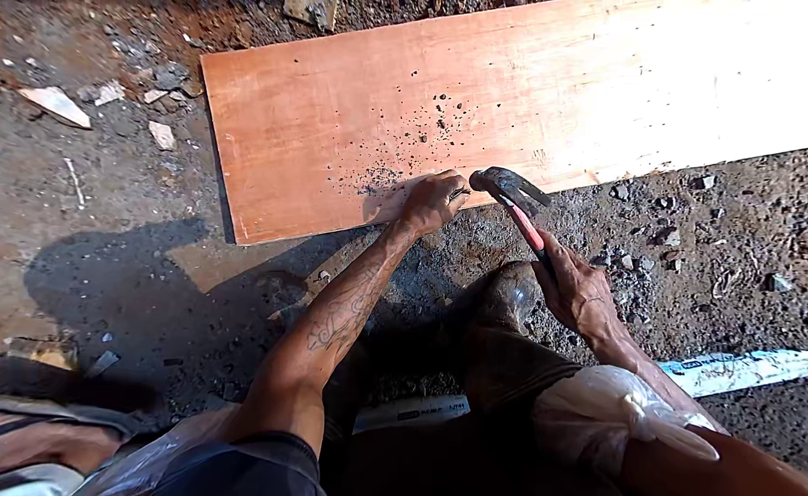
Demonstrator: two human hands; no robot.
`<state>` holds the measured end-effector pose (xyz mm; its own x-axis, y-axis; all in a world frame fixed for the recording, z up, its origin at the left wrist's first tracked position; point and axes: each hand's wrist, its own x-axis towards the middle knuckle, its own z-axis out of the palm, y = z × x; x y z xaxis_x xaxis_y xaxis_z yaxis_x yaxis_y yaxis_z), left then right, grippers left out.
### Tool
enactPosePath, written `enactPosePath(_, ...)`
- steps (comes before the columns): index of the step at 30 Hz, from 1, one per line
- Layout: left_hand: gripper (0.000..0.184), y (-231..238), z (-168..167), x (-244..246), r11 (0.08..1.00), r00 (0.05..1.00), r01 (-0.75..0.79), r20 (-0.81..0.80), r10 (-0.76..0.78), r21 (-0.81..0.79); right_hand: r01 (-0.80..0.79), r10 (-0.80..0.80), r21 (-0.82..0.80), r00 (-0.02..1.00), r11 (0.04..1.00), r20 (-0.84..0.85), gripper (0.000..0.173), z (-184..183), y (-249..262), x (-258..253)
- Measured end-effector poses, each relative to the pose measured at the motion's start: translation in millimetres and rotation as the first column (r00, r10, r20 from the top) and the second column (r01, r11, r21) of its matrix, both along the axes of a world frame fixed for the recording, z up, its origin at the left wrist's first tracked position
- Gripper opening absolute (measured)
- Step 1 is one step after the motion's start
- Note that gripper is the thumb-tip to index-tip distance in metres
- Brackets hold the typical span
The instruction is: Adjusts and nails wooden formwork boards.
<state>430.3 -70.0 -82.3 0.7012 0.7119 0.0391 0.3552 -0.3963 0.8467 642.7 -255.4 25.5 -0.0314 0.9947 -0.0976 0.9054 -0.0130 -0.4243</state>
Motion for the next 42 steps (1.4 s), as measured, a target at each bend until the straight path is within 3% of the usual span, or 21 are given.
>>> enactPosePath(3, 0.011, 1.2, -6.3, 0.4, 0.999, 0.999, 0.002, 0.035, -0.003, 0.041, 0.005, -0.008, -0.06, 0.999, 0.998, -0.041, 0.045, 2.8, -0.3, 1.8)
enactPosePath(6, 0.016, 3.8, -2.2, 0.5, 1.0, 1.0, 0.025, -0.007, -0.025, 0.014, 0.022, -0.013, 0.136, 0.998, 0.99, -0.061, 0.043, 14.1, -1.5, -7.0)
enactPosePath(8, 0.014, 2.0, -6.1, 1.2, 0.999, 1.0, 0.004, 0.028, -0.005, 0.034, 0.024, -0.016, 0.186, 0.999, 0.982, -0.046, 0.039, 14.4, -2.0, -10.7)
enactPosePath(12, 0.013, 1.2, -3.0, 1.0, 1.0, 1.0, 0.008, -0.002, -0.008, -0.005, 0.023, -0.023, -0.153, 1.0, 0.988, 0.006, 0.047, 3.2, 1.1, -2.3)
enactPosePath(16, 0.014, 3.7, -0.5, 0.3, 0.999, 0.999, 0.039, -0.028, -0.039, 0.0, 0.022, -0.02, -0.059, 0.999, 0.998, 0.029, 0.045, 1.1, -3.7, -6.1)
enactPosePath(20, 0.014, 5.3, -0.9, -2.4, 0.998, 1.0, -0.01, 0.02, 0.012, -0.07, 0.027, -0.021, -0.158, 0.999, 0.987, 0.044, 0.046, 5.5, 2.2, -5.5)
enactPosePath(22, 0.019, 6.9, 0.8, -3.8, 0.989, 0.995, -0.083, 0.042, 0.089, -0.125, 0.047, -0.05, -0.065, 0.998, 0.997, -0.037, 0.047, 16.3, 4.3, -5.8)
enactPosePath(25, 0.032, 8.3, 0.3, -3.9, 0.963, 0.974, -0.181, 0.097, 0.204, -0.202, 0.093, -0.038, 0.231, 0.972, 0.968, -0.234, 0.044, 39.2, 9.8, -5.5)
enactPosePath(28, 0.051, 6.4, -0.1, -3.5, 0.935, 0.957, -0.251, 0.081, 0.279, -0.252, 0.142, 0.013, 0.41, 0.936, 0.901, -0.352, 0.021, 51.7, 19.0, -12.3)
enactPosePath(30, 0.057, 3.1, 0.2, -2.2, 0.918, 0.948, -0.292, 0.045, 0.315, -0.27, 0.07, -0.006, 0.27, 0.973, 0.96, -0.232, 0.022, 31.7, 10.7, -11.4)
enactPosePath(32, 0.056, 2.2, 2.1, -3.5, 0.913, 0.953, -0.293, -0.011, 0.302, -0.283, -0.006, 0.0, -0.089, 0.998, 0.996, -0.066, 0.042, 7.0, 4.5, -7.2)
enactPosePath(33, 0.053, 1.3, 0.8, -3.3, 0.918, 0.954, -0.293, -0.014, 0.301, -0.267, -0.005, -0.004, -0.193, 0.999, 0.981, -0.047, 0.047, 2.0, 6.1, -5.8)
enactPosePath(34, 0.05, 0.2, 1.5, -2.6, 0.916, 0.952, -0.299, -0.018, 0.305, -0.266, 0.0, -0.01, -0.184, 0.999, 0.983, -0.053, 0.049, 4.3, 9.5, -4.8)
enactPosePath(37, 0.047, 6.3, 1.7, -4.3, 0.906, 0.95, -0.306, -0.033, 0.311, -0.293, 0.069, -0.031, 0.19, 0.98, 0.979, -0.199, 0.045, 32.6, 19.8, -8.0)
enactPosePath(39, 0.045, 2.8, -1.1, -3.1, 0.906, 0.947, -0.31, -0.007, 0.322, -0.287, 0.152, 0.02, 0.428, 0.928, 0.891, -0.372, 0.032, 60.7, 33.6, -7.7)
enactPosePath(41, 0.044, 5.5, -2.6, -1.3, 0.907, 0.944, -0.315, 0.007, 0.33, -0.28, 0.204, 0.108, 0.5, 0.844, 0.842, -0.526, 0.023, 68.6, 40.1, -9.9)
enactPosePath(42, 0.044, 4.4, -2.1, -2.0, 0.905, 0.945, -0.314, 0.003, 0.328, -0.287, 0.193, 0.089, 0.45, 0.841, 0.872, -0.533, 0.013, 55.7, 33.3, -10.2)
